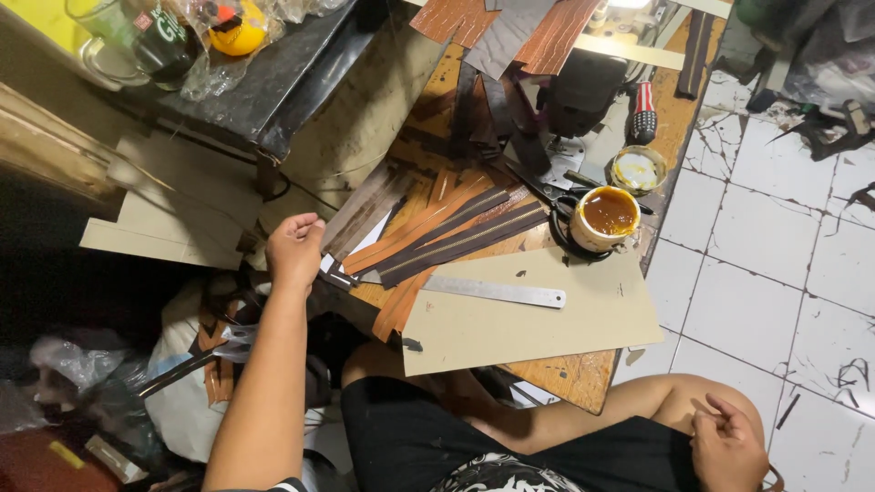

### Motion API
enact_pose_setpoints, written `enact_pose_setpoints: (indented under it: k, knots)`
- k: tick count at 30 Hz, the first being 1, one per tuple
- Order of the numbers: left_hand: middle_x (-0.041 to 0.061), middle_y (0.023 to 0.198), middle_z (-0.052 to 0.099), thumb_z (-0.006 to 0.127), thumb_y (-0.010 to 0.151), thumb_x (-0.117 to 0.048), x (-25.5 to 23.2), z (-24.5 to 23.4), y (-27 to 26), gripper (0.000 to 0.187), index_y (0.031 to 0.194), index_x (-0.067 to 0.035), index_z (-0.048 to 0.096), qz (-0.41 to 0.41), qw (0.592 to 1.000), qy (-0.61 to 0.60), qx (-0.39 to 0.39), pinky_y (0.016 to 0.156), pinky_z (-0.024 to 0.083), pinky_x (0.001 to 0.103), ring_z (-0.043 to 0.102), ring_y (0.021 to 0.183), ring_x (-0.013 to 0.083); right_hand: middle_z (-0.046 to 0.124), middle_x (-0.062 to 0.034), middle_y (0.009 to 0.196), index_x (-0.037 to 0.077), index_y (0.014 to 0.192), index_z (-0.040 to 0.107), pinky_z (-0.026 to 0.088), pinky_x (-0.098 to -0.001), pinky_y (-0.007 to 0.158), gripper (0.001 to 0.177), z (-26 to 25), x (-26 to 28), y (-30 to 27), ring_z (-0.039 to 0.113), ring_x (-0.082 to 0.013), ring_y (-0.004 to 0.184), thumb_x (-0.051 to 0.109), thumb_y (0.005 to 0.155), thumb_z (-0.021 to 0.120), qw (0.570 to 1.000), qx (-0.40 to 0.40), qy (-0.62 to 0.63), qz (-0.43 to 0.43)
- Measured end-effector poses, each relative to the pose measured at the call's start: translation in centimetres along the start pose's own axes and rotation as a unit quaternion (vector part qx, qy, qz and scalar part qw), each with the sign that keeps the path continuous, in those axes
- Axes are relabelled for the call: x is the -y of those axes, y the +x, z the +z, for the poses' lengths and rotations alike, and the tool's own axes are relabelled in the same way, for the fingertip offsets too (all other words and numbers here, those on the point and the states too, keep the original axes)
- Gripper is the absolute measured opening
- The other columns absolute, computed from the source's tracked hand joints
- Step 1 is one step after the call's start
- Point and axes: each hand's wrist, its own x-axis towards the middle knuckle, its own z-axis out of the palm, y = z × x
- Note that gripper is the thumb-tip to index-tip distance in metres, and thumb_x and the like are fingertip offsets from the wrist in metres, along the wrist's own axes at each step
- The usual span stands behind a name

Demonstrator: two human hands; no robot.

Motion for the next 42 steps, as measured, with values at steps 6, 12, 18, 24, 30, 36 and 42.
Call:
enact_pose_setpoints:
  k: [6,12,18,24,30,36,42]
  knots:
    - [0.007,0.106,0.073,0.067,0.094,-0.016,0.4,0.1,0.2,0.027,0.117,-0.004,0.069,0.011,1.0,0.015,0.007,0.081,0.053,0.026,0.068,0.092,0.0142,0.067,-0.0178,0.08,-0.011,0.128,0.073,0.047,-0.0282,0.06,0.031,0.2,-0.4,0.1,0.059,-0.0205,0.067,-0.005,0.099,0.065,1.0,-0.014,-0.013,-0.009]
    - [0.006,0.107,0.074,0.045,0.097,-0.001,-1.4,0.5,-1.9,0.034,0.127,-0.007,0.06,0.127,0.992,0.005,-0.021,0.082,0.053,0.03,0.069,0.091,0.0175,0.062,-0.0175,0.077,-0.013,0.129,0.069,0.042,-0.0276,0.055,0.033,0.5,-0.6,0.1,0.053,-0.0197,0.061,-0.008,0.097,0.064,0.998,-0.008,0.057,0.012]
    - [0.005,0.09,0.068,0.045,0.101,-0.008,-5.8,2.6,-4.9,0.026,0.123,-0.006,0.059,0.237,0.97,-0.015,0.045,0.077,0.05,0.029,0.063,0.081,0.0163,0.07,-0.0243,0.084,-0.017,0.12,0.072,0.047,-0.0282,0.059,0.03,0.7,-0.2,0.4,0.061,-0.0227,0.068,-0.012,0.091,0.066,0.999,-0.031,0.019,-0.019]
    - [-0.002,0.067,0.058,0.063,0.099,-0.019,-15.2,4.5,-7.9,0.018,0.105,-0.004,0.069,0.277,0.956,-0.067,0.065,0.049,0.036,0.024,0.045,0.054,0.008,0.076,-0.0238,0.097,-0.017,0.115,0.073,0.054,-0.0277,0.064,0.031,1.4,-1.8,0.8,0.07,-0.0227,0.074,-0.019,0.084,0.069,0.997,-0.057,0.007,-0.048]
    - [0.007,0.093,0.072,0.067,0.096,-0.016,-20.6,10.2,-4.7,0.023,0.11,0.001,0.066,0.253,0.931,-0.225,0.139,0.07,0.053,0.021,0.064,0.078,0.0099,0.074,-0.0249,0.083,-0.017,0.111,0.072,0.048,-0.0237,0.053,0.025,3.2,-6.0,1.9,0.064,-0.0197,0.059,-0.019,0.086,0.069,0.992,-0.081,0.065,-0.071]
    - [0.004,0.095,0.071,0.069,0.089,-0.039,-25.5,12.2,-5.1,0.036,0.106,-0.007,0.067,0.043,0.959,-0.234,0.158,0.069,0.047,0.025,0.064,0.079,0.0118,0.071,-0.0291,0.084,-0.018,0.121,0.067,0.048,-0.0242,0.059,0.033,5.7,-12.7,3.0,0.055,-0.0167,0.059,-0.018,0.088,0.061,0.978,-0.049,0.202,-0.024]
    - [0.004,0.088,0.072,0.07,0.092,-0.022,-25.4,13.3,-4.5,0.014,0.095,-0.008,0.068,0.048,0.939,-0.303,0.156,0.061,0.045,0.022,0.062,0.071,0.0093,0.077,-0.0235,0.081,-0.011,0.119,0.074,0.049,-0.0255,0.054,0.034,1.2,-2.0,1.1,0.064,-0.0194,0.06,-0.013,0.085,0.067,0.996,-0.049,0.068,0.039]
